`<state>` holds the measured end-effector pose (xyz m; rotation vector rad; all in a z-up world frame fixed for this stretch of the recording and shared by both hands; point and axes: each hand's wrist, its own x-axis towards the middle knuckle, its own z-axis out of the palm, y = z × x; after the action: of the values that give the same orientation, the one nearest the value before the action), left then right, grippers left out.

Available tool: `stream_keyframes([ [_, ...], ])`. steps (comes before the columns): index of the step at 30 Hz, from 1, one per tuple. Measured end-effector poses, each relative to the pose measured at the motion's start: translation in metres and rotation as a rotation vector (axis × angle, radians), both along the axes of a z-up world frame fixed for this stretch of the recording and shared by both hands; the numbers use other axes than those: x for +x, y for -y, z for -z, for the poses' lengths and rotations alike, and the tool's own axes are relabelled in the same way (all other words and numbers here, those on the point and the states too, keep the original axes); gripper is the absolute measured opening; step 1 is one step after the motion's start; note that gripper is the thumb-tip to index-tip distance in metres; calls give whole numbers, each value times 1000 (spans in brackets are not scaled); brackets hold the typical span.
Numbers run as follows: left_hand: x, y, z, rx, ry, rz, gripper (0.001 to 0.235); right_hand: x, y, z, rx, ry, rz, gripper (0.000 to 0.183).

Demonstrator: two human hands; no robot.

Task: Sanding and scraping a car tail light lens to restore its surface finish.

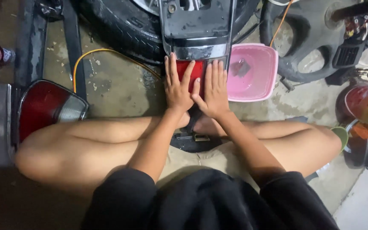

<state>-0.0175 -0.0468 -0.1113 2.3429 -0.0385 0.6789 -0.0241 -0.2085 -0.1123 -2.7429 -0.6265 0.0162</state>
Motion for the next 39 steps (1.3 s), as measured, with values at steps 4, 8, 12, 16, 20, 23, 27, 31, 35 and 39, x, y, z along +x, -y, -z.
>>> stream_keyframes([
  [4,7,-2,-5,-17,14,6,47,-40,14,-6,7,-11,-101,103],
  [8,3,-1,-2,-23,8,6,48,-10,7,9,7,2,-34,104],
  [12,-1,0,-6,-54,-13,25,48,-17,2,-7,-3,-82,7,106],
  [16,4,1,-6,4,-10,-4,49,-50,21,12,-30,-128,-50,112],
  [20,-2,1,1,4,-5,-6,48,-9,9,8,28,-96,4,112],
  [23,-3,0,-8,-8,5,9,47,-33,9,-1,52,-93,-1,110],
  [27,-1,3,-2,12,-3,-15,49,-53,17,9,16,-75,-61,111],
  [31,-3,1,0,-31,-8,10,49,-4,1,14,11,21,18,104],
  [35,0,1,-6,-4,-1,2,50,-47,8,5,84,-29,-5,112],
  [39,-1,1,-6,21,-13,-8,48,-29,11,10,79,-31,-41,114],
])
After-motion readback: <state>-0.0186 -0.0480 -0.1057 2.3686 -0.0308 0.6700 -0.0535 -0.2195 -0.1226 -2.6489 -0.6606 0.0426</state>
